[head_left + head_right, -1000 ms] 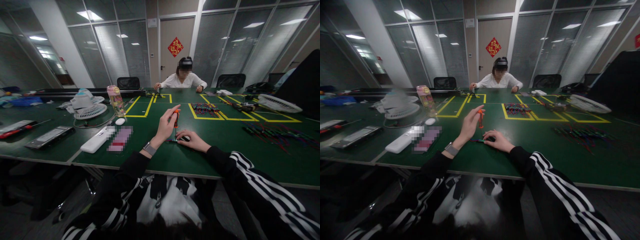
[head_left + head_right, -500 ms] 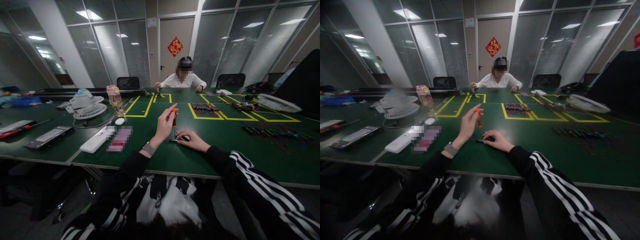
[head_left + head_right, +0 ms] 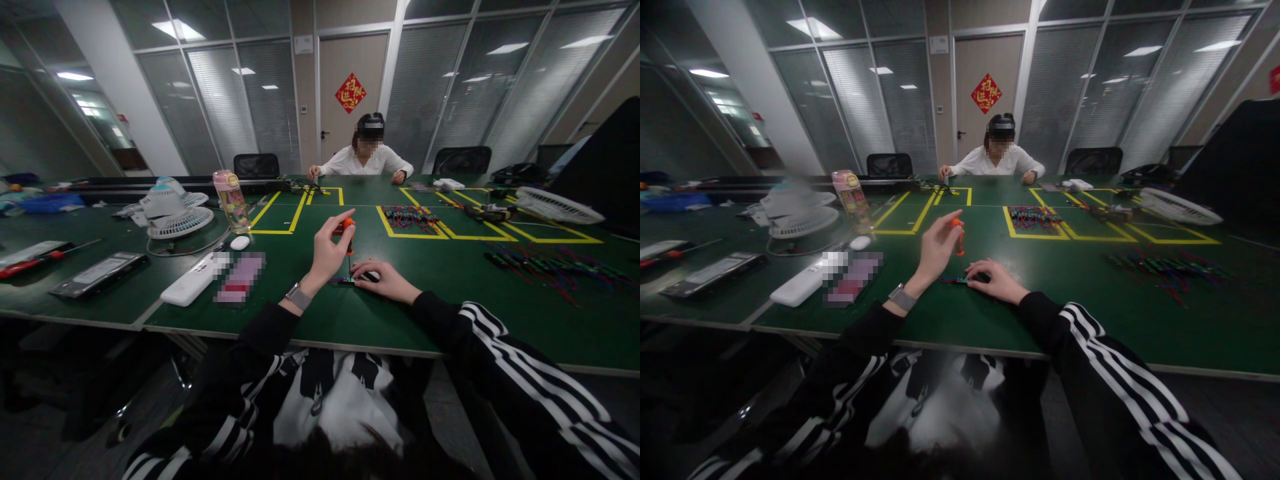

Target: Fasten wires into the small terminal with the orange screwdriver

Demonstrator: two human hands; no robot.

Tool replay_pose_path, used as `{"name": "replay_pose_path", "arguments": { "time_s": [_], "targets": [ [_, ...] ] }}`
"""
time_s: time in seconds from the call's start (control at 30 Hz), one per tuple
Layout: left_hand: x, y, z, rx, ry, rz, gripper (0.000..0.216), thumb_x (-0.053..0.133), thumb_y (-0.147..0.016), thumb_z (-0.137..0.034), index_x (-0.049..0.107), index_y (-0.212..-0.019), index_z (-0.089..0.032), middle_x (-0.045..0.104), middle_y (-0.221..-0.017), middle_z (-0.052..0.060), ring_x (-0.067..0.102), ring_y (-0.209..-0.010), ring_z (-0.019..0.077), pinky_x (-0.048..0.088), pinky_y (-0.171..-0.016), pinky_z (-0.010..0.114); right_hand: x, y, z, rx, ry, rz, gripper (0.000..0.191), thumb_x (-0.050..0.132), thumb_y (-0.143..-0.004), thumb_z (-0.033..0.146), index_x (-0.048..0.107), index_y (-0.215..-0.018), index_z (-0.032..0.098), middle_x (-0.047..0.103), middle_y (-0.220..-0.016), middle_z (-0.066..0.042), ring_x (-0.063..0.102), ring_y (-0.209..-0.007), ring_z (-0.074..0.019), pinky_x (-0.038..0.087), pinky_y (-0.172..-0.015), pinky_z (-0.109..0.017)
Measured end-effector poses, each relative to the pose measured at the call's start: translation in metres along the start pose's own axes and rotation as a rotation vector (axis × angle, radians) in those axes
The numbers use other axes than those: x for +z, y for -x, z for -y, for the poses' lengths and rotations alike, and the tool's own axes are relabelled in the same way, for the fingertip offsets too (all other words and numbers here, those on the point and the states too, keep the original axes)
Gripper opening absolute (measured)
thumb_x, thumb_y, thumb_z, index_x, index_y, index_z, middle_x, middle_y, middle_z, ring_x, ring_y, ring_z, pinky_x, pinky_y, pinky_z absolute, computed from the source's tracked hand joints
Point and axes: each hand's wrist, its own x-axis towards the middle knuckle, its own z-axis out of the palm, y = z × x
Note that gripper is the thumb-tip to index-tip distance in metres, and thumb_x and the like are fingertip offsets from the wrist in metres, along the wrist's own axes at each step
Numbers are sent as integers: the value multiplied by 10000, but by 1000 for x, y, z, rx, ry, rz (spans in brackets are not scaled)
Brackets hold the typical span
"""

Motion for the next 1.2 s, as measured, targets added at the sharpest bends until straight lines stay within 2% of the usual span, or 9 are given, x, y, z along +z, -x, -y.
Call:
{"name": "replay_pose_path", "arguments": {
  "time_s": [0.1, 0.3, 0.47, 0.53, 0.67, 0.87, 1.07, 1.2],
  "targets": [
    [-1, 0, -1, 30, -79, -33, 271, 582, -893, -319, 644, -1143, -235, 627, -994, 42, 604, -889, 139, 508, -799, 260, 0, 0, 0, -1, -7, 0, 168, 672, -789, 363, 730, -871, 229, 727, -1058, -80, 633, -1108, -265, 419, -1032, -483],
    [-1, -1, -2, 12, -6, 34, 324, 427, -968, -278, 581, -1250, -236, 657, -1076, 56, 619, -939, 144, 500, -836, 283, -1, 0, 1, -4, 2, 7, 164, 674, -789, 358, 728, -867, 225, 728, -1057, -83, 635, -1102, -265, 391, -1056, -489],
    [-1, -1, -1, 31, -120, -65, 245, 586, -891, -334, 659, -1100, -229, 629, -994, 45, 602, -880, 143, 499, -804, 264, 0, 0, 1, -1, -1, 4, 169, 669, -791, 369, 731, -866, 230, 730, -1053, -77, 635, -1105, -263, 418, -1032, -477],
    [-1, -1, -1, 27, -132, -71, 255, 548, -915, -336, 652, -1120, -227, 620, -1036, 54, 598, -927, 146, 492, -824, 262, 0, 0, 0, -5, 0, 0, 167, 676, -786, 365, 731, -866, 229, 732, -1047, -77, 639, -1098, -263, 411, -1037, -477],
    [-1, -1, -2, 21, -70, -4, 314, 413, -978, -304, 595, -1227, -245, 639, -1113, 60, 605, -1006, 158, 493, -850, 280, 0, -1, -1, -14, 5, 3, 155, 690, -777, 350, 733, -871, 234, 735, -1038, -73, 642, -1088, -261, 404, -1040, -480],
    [0, 0, -2, 54, -121, -59, 246, 589, -891, -338, 661, -1101, -232, 603, -982, 43, 592, -877, 140, 497, -804, 258, 0, -1, -2, -15, 4, 8, 158, 694, -772, 343, 741, -865, 225, 724, -1072, -85, 639, -1085, -262, 430, -1014, -477],
    [-1, 0, -1, 13, -52, 29, 342, 388, -983, -297, 560, -1276, -255, 623, -1170, 63, 616, -987, 148, 498, -842, 276, -1, -1, -2, -27, 17, 13, 159, 702, -768, 340, 742, -874, 229, 725, -1074, -81, 642, -1077, -261, 431, -1010, -475],
    [0, 0, 0, 30, -62, -10, 304, 505, -938, -311, 600, -1215, -231, 643, -1045, 55, 619, -893, 141, 504, -795, 262, -1, -1, -1, -32, 26, 10, 148, 704, -770, 320, 741, -871, 219, 726, -1067, -88, 640, -1075, -261, 434, -1006, -470]
  ]
}}
